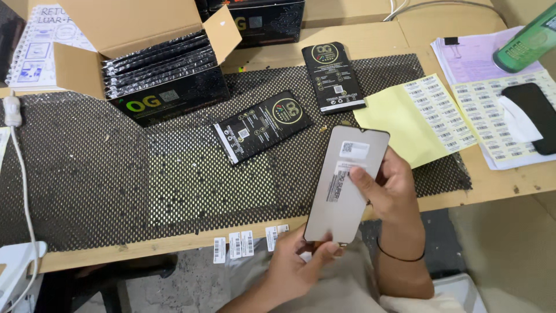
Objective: The person takes smartphone screens out of their protective packaging, turns them over to look at the back and front, and then places them back into the packaging and onto the table.
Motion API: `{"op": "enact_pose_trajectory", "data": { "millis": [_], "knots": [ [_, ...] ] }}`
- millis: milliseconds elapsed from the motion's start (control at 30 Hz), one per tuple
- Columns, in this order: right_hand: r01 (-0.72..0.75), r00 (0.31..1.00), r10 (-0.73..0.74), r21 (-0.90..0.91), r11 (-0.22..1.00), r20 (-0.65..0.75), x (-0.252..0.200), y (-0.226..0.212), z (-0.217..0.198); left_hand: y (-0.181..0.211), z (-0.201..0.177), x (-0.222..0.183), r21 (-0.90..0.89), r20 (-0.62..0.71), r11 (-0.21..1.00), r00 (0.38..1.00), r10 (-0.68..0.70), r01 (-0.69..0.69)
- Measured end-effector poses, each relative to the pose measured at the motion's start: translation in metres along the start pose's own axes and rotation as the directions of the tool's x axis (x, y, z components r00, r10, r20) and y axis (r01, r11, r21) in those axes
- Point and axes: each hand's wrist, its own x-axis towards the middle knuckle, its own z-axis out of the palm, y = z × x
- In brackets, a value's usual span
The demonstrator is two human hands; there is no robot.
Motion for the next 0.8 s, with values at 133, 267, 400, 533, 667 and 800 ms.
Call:
{"op": "enact_pose_trajectory", "data": {
  "millis": [133, 267, 400, 533, 667, 800],
  "knots": [
    [0.018, 0.997, -0.025, -0.096, 0.995, -0.066, 0.007, -0.037, 0.016, 0.003, -0.005, 0.002, -0.070, -0.001, 0.997, 0.999, 0.041, -0.041],
    [0.077, 0.997, -0.076, -0.115, 0.990, 0.014, 0.022, -0.047, 0.022, 0.024, -0.008, 0.001, -0.066, 0.028, 0.992, 0.993, 0.112, -0.110],
    [0.065, 0.994, -0.055, -0.108, 0.992, 0.096, 0.035, -0.059, 0.033, 0.047, -0.017, 0.009, 0.044, 0.024, 0.973, 0.974, 0.227, -0.228],
    [0.158, 0.964, -0.134, -0.091, 0.983, 0.229, 0.048, -0.066, 0.044, 0.035, -0.030, 0.010, 0.269, 0.010, 0.912, 0.948, 0.319, -0.310],
    [0.098, 0.970, -0.077, -0.081, 0.992, 0.230, 0.057, -0.065, 0.053, 0.028, -0.033, 0.010, 0.217, -0.006, 0.909, 0.931, 0.365, -0.355],
    [0.106, 0.947, -0.092, -0.027, 0.994, 0.308, 0.063, -0.064, 0.061, 0.048, -0.021, 0.013, 0.144, -0.102, 0.935, 0.935, 0.340, -0.324]
  ]
}}
